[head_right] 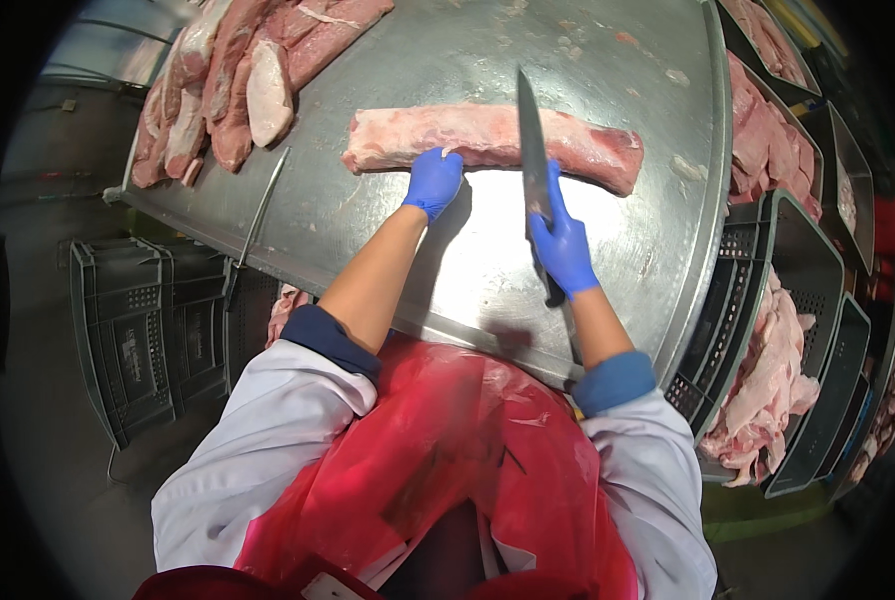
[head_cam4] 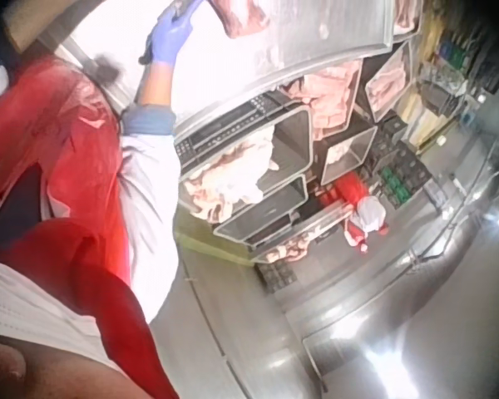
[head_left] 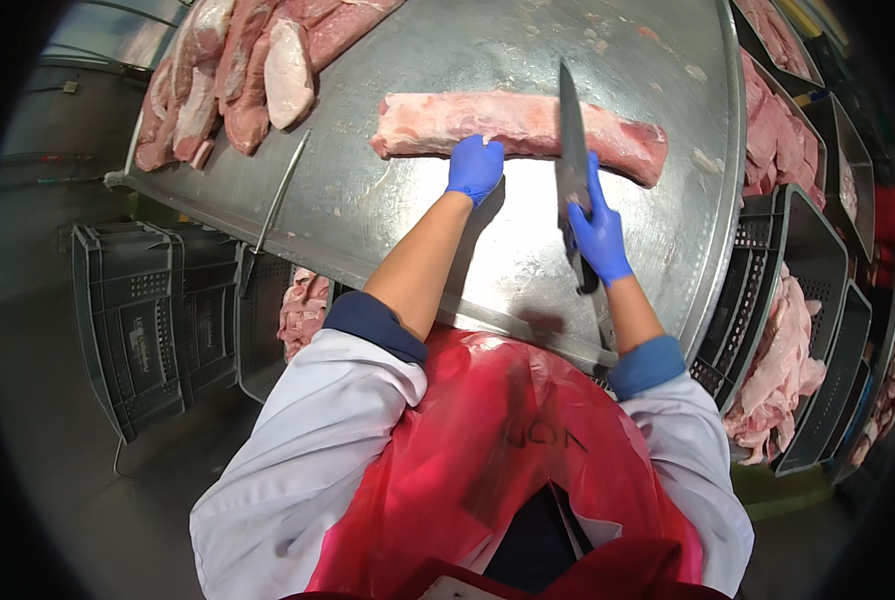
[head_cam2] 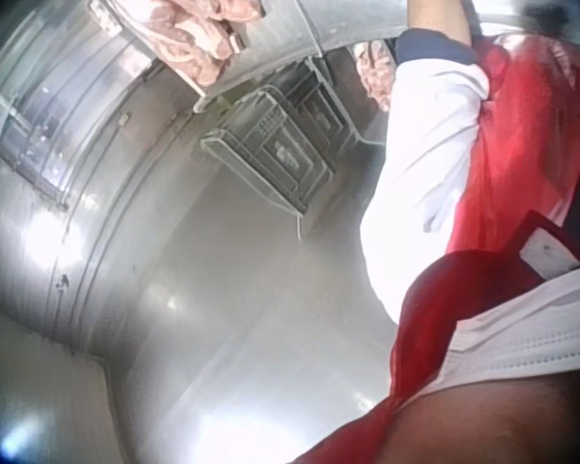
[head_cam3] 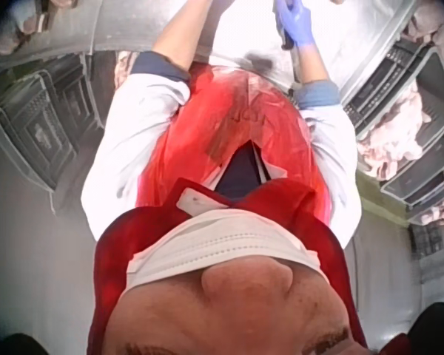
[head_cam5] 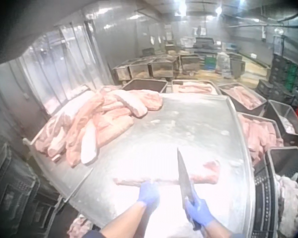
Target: The person trims fat and connective tissue from large cuts of raw meat using a knife. They repeatedly cut along the edges of the meat, remove the trimmed pieces, and place them into a nearby bin. The person handles multiple cuts of meat sequentially on a stainless steel table.
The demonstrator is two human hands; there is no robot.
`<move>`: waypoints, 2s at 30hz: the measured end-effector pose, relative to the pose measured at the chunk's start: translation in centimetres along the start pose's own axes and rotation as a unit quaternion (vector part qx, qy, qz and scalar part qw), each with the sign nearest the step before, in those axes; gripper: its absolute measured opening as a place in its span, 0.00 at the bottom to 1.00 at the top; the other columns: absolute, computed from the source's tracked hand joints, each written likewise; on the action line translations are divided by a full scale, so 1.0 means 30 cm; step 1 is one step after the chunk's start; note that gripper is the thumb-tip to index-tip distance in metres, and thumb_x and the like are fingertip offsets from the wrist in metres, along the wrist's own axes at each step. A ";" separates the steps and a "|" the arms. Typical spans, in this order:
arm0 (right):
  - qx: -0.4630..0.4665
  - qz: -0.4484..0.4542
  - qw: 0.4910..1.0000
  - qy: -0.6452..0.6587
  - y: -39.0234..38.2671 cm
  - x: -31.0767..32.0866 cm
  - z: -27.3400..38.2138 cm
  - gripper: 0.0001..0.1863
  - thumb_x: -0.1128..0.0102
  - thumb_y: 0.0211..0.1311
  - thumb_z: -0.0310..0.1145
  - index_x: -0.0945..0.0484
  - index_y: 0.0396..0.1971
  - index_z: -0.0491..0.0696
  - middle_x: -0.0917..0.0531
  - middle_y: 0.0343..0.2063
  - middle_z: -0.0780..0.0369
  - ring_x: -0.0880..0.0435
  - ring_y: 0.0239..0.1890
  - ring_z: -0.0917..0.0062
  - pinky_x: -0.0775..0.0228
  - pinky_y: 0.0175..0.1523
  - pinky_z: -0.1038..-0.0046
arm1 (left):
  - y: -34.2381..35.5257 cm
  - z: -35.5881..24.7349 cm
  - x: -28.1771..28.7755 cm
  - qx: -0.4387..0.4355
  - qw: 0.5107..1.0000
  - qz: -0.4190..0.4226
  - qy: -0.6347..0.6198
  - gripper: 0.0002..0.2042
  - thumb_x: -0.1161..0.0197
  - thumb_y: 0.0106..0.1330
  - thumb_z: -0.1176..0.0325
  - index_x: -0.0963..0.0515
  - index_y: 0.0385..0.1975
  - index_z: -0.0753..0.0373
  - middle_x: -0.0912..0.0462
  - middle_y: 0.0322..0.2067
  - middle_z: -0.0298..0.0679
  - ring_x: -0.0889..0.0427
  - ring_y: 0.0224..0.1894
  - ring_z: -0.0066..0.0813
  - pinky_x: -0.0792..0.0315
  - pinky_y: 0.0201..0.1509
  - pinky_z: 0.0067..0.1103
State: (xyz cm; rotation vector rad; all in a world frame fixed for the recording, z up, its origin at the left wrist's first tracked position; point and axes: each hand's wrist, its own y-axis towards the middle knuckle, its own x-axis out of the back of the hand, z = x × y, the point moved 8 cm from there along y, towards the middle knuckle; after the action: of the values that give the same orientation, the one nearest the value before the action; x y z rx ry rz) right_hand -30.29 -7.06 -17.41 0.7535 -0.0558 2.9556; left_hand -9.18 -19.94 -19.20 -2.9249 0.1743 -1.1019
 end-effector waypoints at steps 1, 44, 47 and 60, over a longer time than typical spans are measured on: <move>-0.017 0.020 1.000 0.013 0.062 -0.042 0.055 0.41 0.48 0.70 0.37 0.59 0.77 0.65 0.16 0.24 0.53 0.14 0.25 0.65 0.22 0.35 0.66 | 0.004 -0.005 0.025 0.010 1.000 0.003 -0.001 0.20 0.48 0.66 0.59 0.21 0.37 0.74 0.18 0.38 0.63 0.19 0.43 0.60 0.27 0.49 0.41; -0.017 0.321 0.944 -0.067 0.167 -1.059 0.465 0.31 0.47 0.69 0.37 0.38 0.70 0.46 0.16 0.29 0.54 0.18 0.29 0.71 0.25 0.37 0.72 | -0.316 0.027 0.828 -0.133 0.875 -0.231 -0.405 0.14 0.41 0.63 0.66 0.28 0.45 0.65 0.26 0.37 0.45 0.27 0.40 0.39 0.37 0.46 0.31; 0.092 0.332 0.939 0.013 0.037 -1.017 0.563 0.34 0.47 0.69 0.38 0.43 0.74 0.51 0.16 0.29 0.52 0.17 0.28 0.69 0.23 0.41 0.65 | -0.498 0.249 1.245 -0.042 0.850 -0.267 -0.453 0.18 0.38 0.66 0.58 0.28 0.46 0.67 0.29 0.33 0.35 0.30 0.31 0.23 0.37 0.35 0.18; -0.139 -0.259 0.943 -0.158 0.028 0.281 -0.207 0.42 0.46 0.68 0.38 0.57 0.77 0.67 0.17 0.26 0.44 0.15 0.26 0.52 0.26 0.32 0.57 | -1.031 1.266 1.658 0.269 0.846 0.095 0.450 0.23 0.42 0.70 0.54 0.25 0.50 0.71 0.20 0.47 0.57 0.20 0.46 0.58 0.27 0.47 0.40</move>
State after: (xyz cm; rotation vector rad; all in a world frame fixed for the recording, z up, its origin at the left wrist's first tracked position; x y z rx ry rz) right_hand -40.71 -6.86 -18.83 1.0056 -0.2502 2.2522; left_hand 56.04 4.33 -13.53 -1.6903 0.1188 -1.9786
